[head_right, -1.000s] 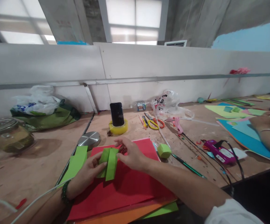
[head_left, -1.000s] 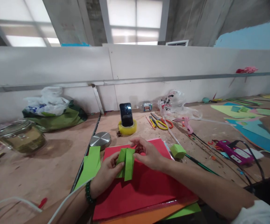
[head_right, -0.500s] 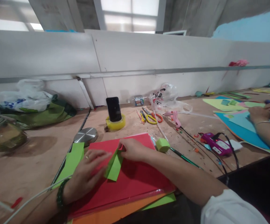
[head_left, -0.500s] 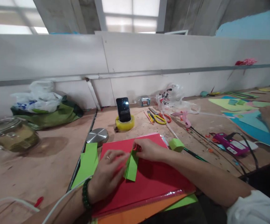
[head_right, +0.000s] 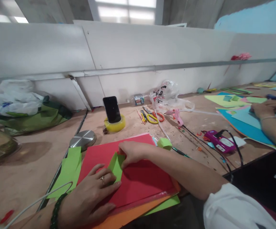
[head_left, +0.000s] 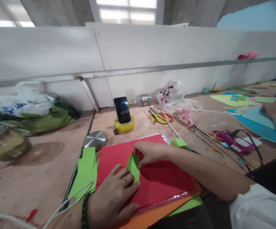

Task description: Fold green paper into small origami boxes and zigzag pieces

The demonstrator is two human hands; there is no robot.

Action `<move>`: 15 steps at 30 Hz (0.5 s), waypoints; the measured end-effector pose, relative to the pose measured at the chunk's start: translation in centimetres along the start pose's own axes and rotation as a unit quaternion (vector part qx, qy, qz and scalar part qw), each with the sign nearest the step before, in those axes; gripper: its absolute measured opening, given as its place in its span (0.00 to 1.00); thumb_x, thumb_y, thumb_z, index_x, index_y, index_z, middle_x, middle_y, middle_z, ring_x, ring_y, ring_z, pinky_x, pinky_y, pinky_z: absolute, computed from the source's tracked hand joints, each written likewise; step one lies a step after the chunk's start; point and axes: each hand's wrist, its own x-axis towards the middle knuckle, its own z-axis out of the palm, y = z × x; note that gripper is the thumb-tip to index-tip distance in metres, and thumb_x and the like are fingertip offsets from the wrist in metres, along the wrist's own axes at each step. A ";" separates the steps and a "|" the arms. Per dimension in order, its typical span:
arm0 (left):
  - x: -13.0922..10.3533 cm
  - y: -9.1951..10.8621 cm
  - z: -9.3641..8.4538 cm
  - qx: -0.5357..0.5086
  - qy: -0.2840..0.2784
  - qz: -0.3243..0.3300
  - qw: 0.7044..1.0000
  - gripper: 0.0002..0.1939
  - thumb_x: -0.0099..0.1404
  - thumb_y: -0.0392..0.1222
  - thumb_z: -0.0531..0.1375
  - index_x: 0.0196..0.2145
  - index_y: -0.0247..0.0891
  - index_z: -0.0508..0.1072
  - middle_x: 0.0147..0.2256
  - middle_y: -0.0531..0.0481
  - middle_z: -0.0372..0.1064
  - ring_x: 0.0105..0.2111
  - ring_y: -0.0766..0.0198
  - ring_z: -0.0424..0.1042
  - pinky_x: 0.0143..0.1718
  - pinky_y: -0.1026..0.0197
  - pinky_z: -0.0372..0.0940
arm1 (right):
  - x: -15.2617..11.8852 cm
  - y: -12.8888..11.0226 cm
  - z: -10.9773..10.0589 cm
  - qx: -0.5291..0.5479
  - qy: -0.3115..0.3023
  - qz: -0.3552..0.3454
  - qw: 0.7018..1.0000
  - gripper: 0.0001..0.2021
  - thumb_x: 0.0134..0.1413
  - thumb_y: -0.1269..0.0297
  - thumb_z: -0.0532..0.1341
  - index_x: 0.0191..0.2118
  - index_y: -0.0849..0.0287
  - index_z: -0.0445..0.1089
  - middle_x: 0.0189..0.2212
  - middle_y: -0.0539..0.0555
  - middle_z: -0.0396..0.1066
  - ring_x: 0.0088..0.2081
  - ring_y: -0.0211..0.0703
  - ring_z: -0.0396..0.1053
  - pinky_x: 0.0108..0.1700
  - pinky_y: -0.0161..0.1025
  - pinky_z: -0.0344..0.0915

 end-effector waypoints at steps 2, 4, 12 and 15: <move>-0.2 0.2 -0.1 -0.003 -0.002 0.006 1.000 0.11 0.63 0.48 0.58 0.42 0.43 0.71 0.36 0.51 0.71 0.39 0.57 0.66 0.55 0.49 0.47 | 0.5 0.5 -0.2 0.020 -0.002 0.007 1.000 0.20 0.41 0.65 0.70 0.42 0.62 0.66 0.35 0.52 0.69 0.33 0.41 0.65 0.28 0.32 0.57; -0.3 0.5 -0.3 -0.018 -0.016 0.008 1.000 0.12 0.62 0.47 0.59 0.42 0.43 0.72 0.35 0.51 0.72 0.40 0.57 0.67 0.57 0.49 0.45 | 0.8 1.0 -0.3 0.033 -0.004 0.013 0.999 0.16 0.44 0.68 0.67 0.42 0.62 0.67 0.35 0.52 0.69 0.32 0.40 0.66 0.28 0.32 0.57; 0.3 0.6 -1.2 -0.080 -0.072 -0.015 0.994 0.13 0.57 0.45 0.59 0.41 0.41 0.73 0.35 0.49 0.71 0.38 0.56 0.66 0.55 0.46 0.51 | -0.6 -0.5 -0.1 -0.014 0.002 -0.013 1.000 0.35 0.36 0.57 0.71 0.53 0.59 0.62 0.44 0.57 0.68 0.40 0.49 0.68 0.33 0.35 0.60; 0.2 0.6 -1.2 -0.084 -0.078 -0.017 0.993 0.14 0.57 0.46 0.59 0.41 0.40 0.73 0.34 0.48 0.70 0.37 0.56 0.66 0.52 0.46 0.53 | -0.9 -0.9 0.2 -0.039 0.017 -0.001 0.999 0.35 0.38 0.56 0.70 0.54 0.61 0.62 0.46 0.60 0.68 0.42 0.52 0.67 0.33 0.36 0.60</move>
